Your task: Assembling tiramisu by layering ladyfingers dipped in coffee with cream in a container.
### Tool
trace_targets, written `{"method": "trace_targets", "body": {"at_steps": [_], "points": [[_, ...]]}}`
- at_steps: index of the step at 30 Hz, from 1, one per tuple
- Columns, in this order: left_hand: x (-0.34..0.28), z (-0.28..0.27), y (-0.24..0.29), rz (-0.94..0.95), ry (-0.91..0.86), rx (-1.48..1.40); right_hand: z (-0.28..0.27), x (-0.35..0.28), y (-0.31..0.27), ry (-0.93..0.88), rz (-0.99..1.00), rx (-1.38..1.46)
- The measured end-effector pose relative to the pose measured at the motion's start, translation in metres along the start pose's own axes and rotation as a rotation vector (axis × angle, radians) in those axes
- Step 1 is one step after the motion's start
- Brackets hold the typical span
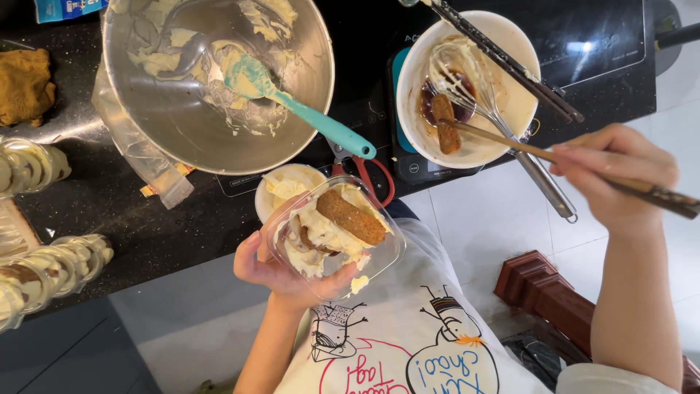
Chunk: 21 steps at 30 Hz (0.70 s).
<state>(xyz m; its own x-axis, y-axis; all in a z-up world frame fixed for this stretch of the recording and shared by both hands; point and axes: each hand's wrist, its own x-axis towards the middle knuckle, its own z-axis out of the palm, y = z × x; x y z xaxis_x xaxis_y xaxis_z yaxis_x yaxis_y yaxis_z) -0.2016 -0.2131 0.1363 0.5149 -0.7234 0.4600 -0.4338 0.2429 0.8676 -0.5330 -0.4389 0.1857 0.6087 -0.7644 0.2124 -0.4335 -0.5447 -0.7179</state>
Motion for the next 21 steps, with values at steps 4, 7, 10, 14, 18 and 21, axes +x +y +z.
{"method": "trace_targets", "body": {"at_steps": [4,7,10,14,18,21], "points": [[-0.001,-0.007,-0.002,-0.016,-0.017,-0.074,-0.003,-0.016,0.019,0.100,0.115,0.105],[-0.001,-0.013,-0.003,-0.003,0.002,-0.091,0.002,-0.033,0.035,0.231,0.153,0.251],[0.001,-0.026,-0.003,-0.008,0.002,-0.075,-0.022,-0.075,0.098,0.315,0.228,0.487],[-0.001,-0.043,-0.005,-0.016,0.038,-0.071,-0.073,-0.124,0.208,0.250,0.285,0.761],[-0.004,-0.062,-0.012,0.027,0.055,-0.110,-0.087,-0.092,0.194,-0.506,0.495,0.962],[-0.008,-0.082,-0.013,0.024,0.063,-0.144,-0.013,0.009,0.051,-0.684,0.178,0.917]]}}
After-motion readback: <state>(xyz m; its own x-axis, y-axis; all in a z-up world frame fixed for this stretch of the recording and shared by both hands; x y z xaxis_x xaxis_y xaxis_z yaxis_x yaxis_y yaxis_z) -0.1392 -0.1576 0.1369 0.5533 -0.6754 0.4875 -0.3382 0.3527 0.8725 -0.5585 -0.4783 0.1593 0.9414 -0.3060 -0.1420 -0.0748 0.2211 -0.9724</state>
